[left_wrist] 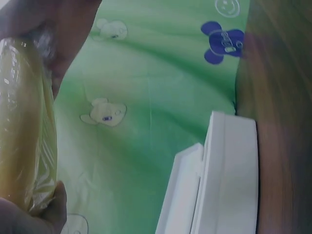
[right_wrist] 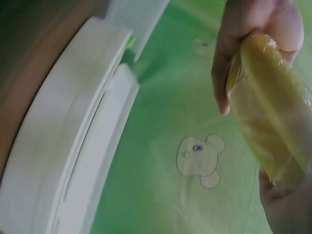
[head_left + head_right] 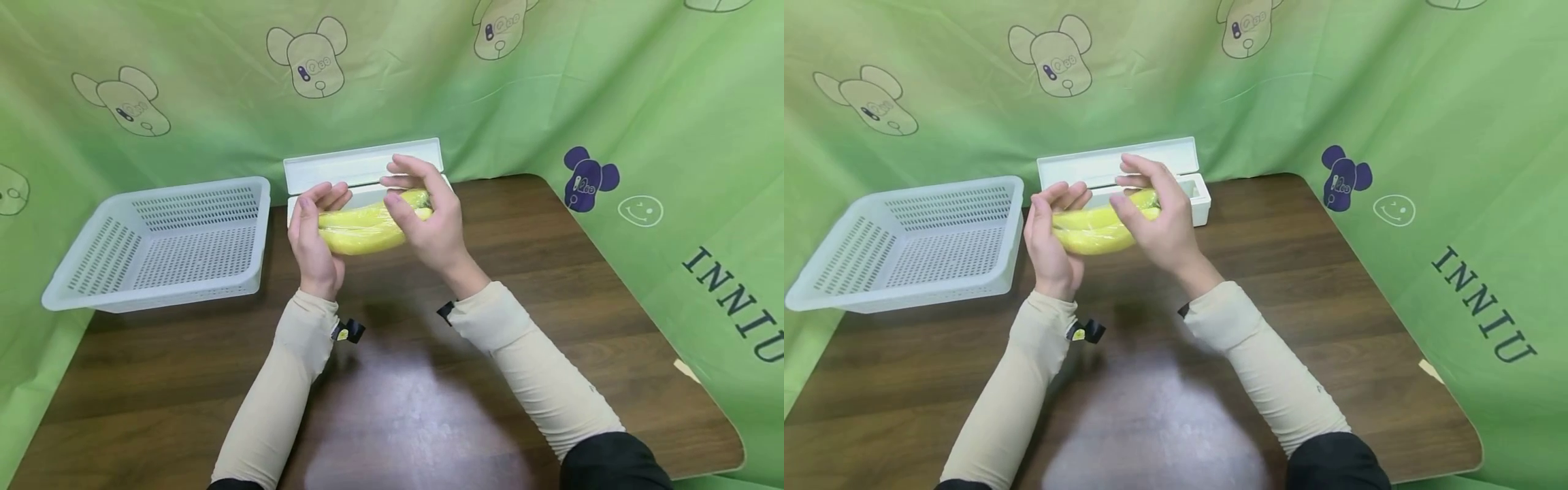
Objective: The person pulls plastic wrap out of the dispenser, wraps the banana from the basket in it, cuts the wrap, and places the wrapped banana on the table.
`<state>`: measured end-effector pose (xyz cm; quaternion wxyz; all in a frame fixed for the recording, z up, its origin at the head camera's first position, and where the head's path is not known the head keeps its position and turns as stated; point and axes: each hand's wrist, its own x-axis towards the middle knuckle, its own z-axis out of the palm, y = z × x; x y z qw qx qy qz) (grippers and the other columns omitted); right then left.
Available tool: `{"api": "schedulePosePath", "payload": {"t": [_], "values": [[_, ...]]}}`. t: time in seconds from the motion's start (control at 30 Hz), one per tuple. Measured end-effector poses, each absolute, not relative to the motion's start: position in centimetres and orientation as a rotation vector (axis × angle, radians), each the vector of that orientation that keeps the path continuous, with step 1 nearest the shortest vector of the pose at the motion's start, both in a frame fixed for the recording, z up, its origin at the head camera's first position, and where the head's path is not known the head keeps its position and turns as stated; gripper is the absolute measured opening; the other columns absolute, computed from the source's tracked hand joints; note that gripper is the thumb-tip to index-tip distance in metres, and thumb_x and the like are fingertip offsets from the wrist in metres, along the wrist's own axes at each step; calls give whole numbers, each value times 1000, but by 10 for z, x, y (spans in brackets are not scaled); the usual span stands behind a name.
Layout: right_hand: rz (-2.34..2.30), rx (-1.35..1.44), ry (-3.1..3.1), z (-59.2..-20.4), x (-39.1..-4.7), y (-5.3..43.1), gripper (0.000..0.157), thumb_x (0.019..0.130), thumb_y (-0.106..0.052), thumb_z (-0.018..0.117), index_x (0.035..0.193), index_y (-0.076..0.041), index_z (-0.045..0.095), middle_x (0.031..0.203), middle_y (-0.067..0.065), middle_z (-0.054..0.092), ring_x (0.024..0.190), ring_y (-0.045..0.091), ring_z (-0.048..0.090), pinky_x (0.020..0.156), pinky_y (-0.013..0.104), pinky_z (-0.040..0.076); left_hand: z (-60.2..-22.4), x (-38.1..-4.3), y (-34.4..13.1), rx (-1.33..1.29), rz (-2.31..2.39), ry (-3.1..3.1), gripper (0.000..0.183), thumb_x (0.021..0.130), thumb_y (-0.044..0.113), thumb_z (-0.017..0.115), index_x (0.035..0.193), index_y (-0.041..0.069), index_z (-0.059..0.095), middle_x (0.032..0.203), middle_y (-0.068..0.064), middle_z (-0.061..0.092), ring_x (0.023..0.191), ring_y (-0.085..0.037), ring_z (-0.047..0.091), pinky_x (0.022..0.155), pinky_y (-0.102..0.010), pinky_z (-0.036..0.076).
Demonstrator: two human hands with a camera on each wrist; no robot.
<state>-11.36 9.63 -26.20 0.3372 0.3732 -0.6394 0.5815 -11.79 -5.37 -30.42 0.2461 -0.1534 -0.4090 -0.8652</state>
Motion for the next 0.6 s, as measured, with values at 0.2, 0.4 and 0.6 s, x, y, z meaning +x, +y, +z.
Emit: {"api": "schedulePosePath", "payload": {"t": [0.2,0.4,0.6], "values": [[1945,801,-1330,-268,-123,77,37,86,-10,55,117,11,50,108,29,55,87,41,62,77,49,51,-305,-114,-47,-252,-2360,-1072,36,103,27,36,98,0,59,97,-22,65,95,-38,61,92,-45,44],[2238,669,-1151,-277,-134,66,30,88,-12,50,113,5,53,104,28,57,89,37,62,80,46,50,-307,-113,-43,-46,-2372,-1096,41,102,34,39,89,1,59,90,-17,63,89,-30,59,85,-39,47],[2323,561,-1138,-281,-141,58,27,90,-15,50,111,2,53,103,26,57,89,39,61,80,47,50,-310,-115,-40,76,-2400,-1074,40,102,33,39,83,4,59,87,-14,62,85,-27,57,78,-35,47]]}}
